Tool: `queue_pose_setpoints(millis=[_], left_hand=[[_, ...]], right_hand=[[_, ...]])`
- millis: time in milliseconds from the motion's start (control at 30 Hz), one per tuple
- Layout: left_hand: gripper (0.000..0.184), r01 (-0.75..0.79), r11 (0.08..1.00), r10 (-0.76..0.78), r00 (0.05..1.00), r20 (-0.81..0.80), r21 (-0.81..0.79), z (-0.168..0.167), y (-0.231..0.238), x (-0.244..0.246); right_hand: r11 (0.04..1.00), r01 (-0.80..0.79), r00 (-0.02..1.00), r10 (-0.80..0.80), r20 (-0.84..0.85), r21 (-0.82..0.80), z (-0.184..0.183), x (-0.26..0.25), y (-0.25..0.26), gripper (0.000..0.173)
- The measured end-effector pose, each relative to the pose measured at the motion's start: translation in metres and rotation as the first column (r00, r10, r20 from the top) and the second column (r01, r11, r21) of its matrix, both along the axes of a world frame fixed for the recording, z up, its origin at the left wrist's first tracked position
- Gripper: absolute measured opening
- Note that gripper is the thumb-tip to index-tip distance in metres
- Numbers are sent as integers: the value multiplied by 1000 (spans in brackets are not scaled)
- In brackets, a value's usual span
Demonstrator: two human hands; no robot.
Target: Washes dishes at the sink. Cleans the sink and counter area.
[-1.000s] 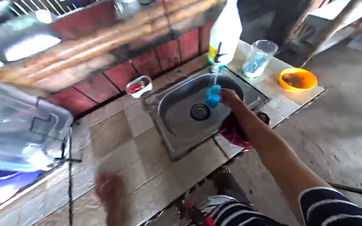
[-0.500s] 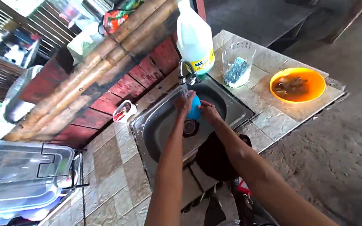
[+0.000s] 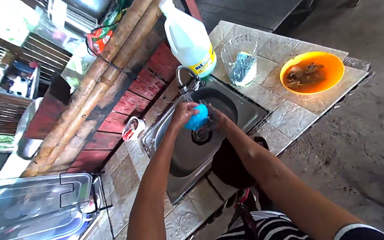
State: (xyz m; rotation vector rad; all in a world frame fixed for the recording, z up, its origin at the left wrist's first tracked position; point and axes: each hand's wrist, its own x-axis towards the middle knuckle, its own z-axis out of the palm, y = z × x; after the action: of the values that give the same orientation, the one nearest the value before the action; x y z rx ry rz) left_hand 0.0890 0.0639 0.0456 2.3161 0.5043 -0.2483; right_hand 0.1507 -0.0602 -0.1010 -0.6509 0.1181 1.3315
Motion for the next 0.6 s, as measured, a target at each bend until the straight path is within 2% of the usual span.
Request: queue_pose_setpoints(millis=[33, 67, 133, 167, 200, 300, 333, 400, 433, 500, 567, 600], left_hand=[[24, 141, 989, -138, 989, -56, 47, 2, 1, -5], [22, 255, 965, -246, 962, -120, 58, 2, 3, -9], [20, 352, 936, -340, 922, -186, 35, -2, 11, -12], [27, 330, 942, -314, 930, -190, 56, -8, 15, -11], [36, 273, 955, -248, 948, -198, 115, -20, 17, -9], [48, 135, 934, -67, 975, -211, 329, -68, -9, -3], [46, 116, 933, -65, 986, -156, 341, -79, -23, -3], [39, 161, 944, -180, 983, 40, 288, -92, -41, -17], [38, 221, 935, -252, 965, 78, 278, -85, -44, -30], [41, 338, 860, -365, 931, -3, 383, -54, -33, -50], [49, 384, 750, -353, 921, -164, 539, -35, -6, -48], [57, 370, 697, -332, 926, -180, 614, -40, 7, -44]], right_hand=[[994, -43, 998, 48, -40, 103, -6, 2, 0, 86], [985, -69, 994, 82, -74, 159, -5, 3, -1, 86], [997, -58, 992, 64, -106, 58, 11, 2, -1, 57], [999, -22, 996, 19, -91, -39, 14, 2, 1, 44], [995, 34, 998, -39, -54, -97, 14, 2, 4, 39], [975, 198, 955, -168, 245, -104, 7, -2, 6, 44], [957, 259, 912, -199, 359, -129, 7, -1, 8, 45], [910, 375, 833, -247, 495, -176, 11, 0, 4, 46], [892, 417, 805, -273, 527, -175, 15, -1, 0, 47], [871, 468, 784, -332, 524, -150, 21, -1, -3, 45], [875, 476, 763, -359, 537, -91, 23, -1, 0, 42], [887, 458, 760, -357, 543, -58, 22, -2, 2, 41]])
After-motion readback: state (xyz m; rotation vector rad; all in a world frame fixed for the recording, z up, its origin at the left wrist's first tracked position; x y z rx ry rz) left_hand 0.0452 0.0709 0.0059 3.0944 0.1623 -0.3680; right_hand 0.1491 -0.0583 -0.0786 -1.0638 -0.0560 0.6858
